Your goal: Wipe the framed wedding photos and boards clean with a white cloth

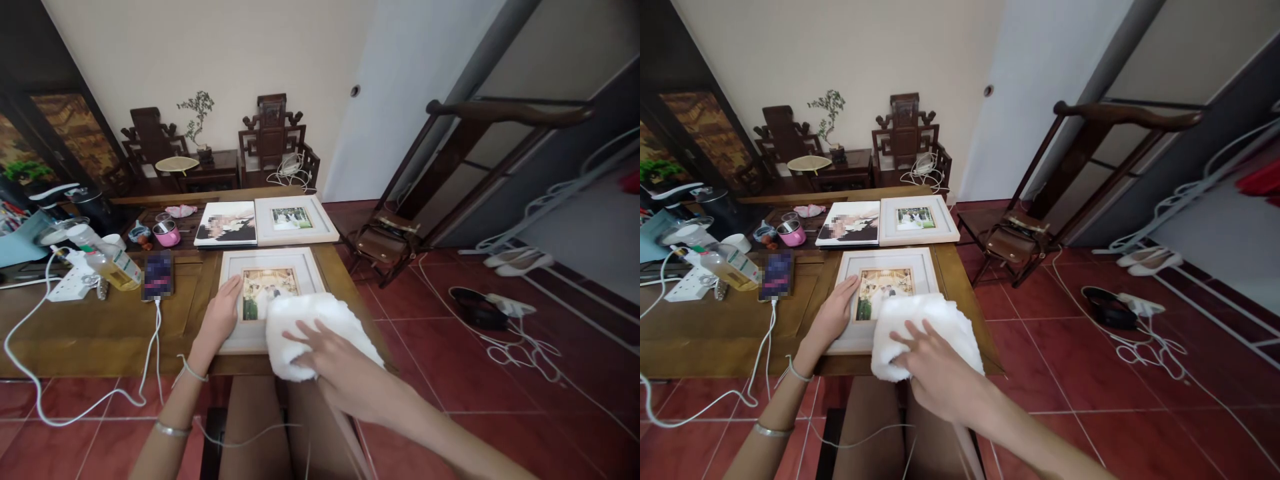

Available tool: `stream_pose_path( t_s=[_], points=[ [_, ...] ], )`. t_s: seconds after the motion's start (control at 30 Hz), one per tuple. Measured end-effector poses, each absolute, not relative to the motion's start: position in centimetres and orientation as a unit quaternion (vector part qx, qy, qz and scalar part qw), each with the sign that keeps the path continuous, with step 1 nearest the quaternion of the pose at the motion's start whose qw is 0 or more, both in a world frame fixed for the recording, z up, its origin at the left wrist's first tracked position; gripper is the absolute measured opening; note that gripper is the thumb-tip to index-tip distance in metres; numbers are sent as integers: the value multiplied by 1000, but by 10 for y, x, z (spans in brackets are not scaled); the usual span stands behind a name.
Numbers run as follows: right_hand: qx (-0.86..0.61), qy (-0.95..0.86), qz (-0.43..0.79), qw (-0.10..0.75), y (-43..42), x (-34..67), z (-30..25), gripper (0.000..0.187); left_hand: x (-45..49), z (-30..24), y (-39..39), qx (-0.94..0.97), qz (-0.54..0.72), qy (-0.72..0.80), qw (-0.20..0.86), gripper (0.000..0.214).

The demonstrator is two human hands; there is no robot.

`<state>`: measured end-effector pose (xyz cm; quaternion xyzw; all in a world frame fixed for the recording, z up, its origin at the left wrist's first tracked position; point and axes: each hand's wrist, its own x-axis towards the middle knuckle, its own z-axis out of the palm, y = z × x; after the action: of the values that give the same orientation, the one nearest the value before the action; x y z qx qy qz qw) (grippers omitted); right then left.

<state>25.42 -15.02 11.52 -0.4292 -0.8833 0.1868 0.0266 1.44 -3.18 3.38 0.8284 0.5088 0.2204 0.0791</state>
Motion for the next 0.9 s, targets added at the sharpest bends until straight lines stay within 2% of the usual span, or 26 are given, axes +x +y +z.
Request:
stream_pose_path(
  t_s=[0.07, 0.2, 0.37, 0.47, 0.57, 0.73, 0.8, 0.9],
  points=[
    [-433, -883, 176, 40, -142, 252, 109, 57, 15, 35, -32, 828, 217, 510, 78, 56],
    [-472, -877, 67, 64, -80, 247, 85, 52, 14, 34, -30, 833, 202, 508, 85, 55],
    [-505, -861, -5, 52, -6, 232, 78, 48, 10, 28, -25, 838, 224, 489, 95, 55],
    [-469, -882, 5, 47, -14, 219, 79, 47, 9, 26, -25, 832, 247, 487, 99, 53],
    [-428, -902, 34, 31, -57, 214, 85, 47, 11, 28, -29, 826, 251, 495, 103, 49],
    [-346, -926, 154, -5, -112, 232, 106, 54, 17, 40, -35, 814, 258, 506, 121, 43],
    [-359, -918, 170, 6, -106, 237, 108, 57, 18, 44, -37, 808, 271, 504, 140, 45],
    [-434, -893, 115, 31, -70, 230, 100, 59, 17, 49, -40, 802, 293, 490, 177, 47]
  ],
)
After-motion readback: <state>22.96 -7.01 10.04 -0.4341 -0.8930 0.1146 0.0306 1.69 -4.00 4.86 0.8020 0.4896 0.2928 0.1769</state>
